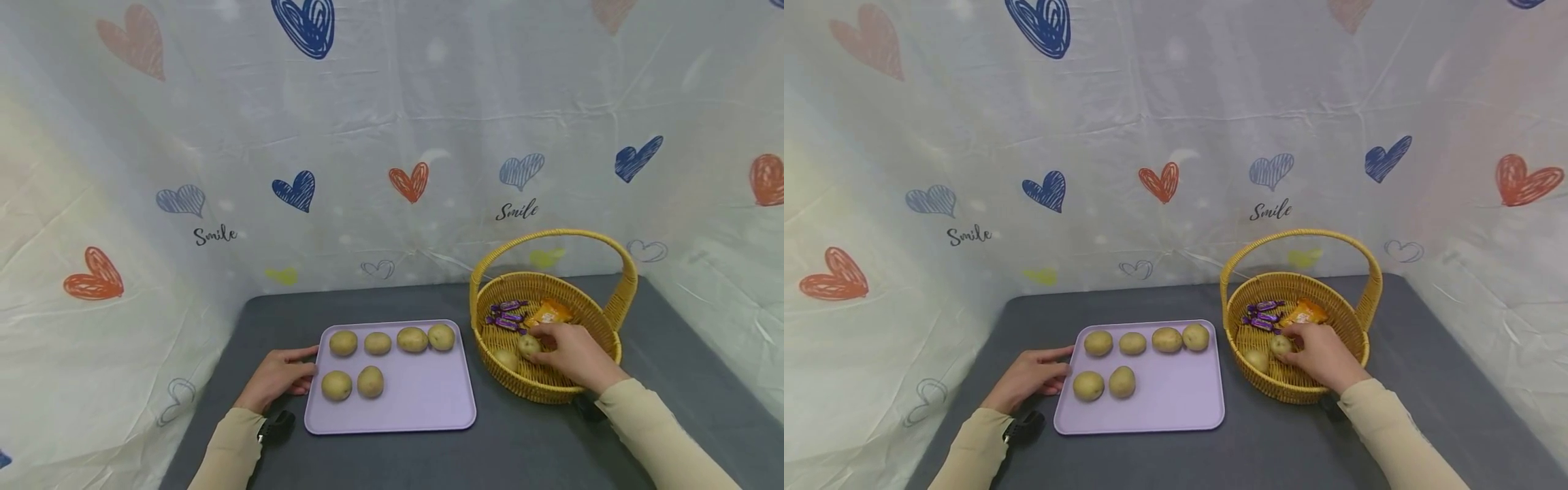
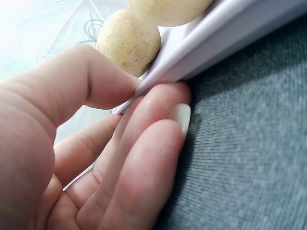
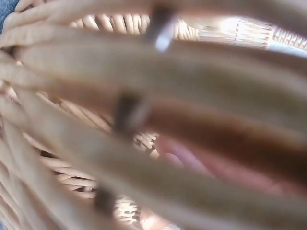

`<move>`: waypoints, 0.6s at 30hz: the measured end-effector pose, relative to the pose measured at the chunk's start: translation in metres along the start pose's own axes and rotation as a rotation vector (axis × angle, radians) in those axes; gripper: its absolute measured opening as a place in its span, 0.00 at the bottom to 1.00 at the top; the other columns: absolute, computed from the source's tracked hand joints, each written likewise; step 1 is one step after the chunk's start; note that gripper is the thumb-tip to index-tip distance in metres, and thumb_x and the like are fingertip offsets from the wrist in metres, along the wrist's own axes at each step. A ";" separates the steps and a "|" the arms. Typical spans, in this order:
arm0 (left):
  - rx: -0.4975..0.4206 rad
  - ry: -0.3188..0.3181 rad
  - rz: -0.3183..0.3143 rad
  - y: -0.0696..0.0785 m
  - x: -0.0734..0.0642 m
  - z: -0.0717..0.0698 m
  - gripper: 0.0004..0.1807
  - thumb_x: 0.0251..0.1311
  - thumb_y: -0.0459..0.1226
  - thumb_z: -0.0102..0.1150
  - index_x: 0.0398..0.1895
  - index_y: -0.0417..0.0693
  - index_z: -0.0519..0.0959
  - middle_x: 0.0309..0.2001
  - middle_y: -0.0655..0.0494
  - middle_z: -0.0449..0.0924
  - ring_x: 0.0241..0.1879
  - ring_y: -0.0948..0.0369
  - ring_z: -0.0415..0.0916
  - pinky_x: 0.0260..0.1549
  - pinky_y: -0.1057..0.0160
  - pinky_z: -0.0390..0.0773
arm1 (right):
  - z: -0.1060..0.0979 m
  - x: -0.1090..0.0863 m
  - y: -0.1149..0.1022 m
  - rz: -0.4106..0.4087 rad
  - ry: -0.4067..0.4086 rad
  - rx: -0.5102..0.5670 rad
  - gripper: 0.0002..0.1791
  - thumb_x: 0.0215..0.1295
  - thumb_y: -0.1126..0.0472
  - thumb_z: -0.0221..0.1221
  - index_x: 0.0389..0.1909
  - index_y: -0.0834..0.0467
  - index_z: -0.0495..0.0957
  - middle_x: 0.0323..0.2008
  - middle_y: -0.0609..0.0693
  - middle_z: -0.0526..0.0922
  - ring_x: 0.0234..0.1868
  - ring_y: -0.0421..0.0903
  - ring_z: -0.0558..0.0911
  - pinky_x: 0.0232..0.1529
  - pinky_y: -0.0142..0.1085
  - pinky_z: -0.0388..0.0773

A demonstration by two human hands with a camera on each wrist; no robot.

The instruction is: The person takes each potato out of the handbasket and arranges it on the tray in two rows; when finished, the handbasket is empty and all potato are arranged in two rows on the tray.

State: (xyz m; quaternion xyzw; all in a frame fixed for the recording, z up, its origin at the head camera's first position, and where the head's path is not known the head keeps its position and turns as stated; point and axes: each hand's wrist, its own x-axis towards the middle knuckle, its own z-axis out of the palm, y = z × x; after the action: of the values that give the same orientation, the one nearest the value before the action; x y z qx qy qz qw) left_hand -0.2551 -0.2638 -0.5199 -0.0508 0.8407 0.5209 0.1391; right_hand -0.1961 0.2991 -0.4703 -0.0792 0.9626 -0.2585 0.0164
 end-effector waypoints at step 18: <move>-0.007 0.007 -0.009 -0.001 0.002 0.000 0.30 0.61 0.39 0.75 0.68 0.53 0.85 0.29 0.51 0.89 0.27 0.60 0.86 0.29 0.63 0.88 | -0.002 -0.001 -0.003 -0.020 0.019 0.001 0.24 0.67 0.54 0.74 0.58 0.64 0.86 0.48 0.56 0.92 0.47 0.54 0.91 0.51 0.56 0.88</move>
State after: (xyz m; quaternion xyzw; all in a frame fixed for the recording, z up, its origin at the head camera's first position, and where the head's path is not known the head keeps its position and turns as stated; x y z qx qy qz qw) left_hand -0.2569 -0.2639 -0.5218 -0.0568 0.8390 0.5231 0.1382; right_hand -0.1947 0.2978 -0.4676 -0.0864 0.9618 -0.2596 0.0048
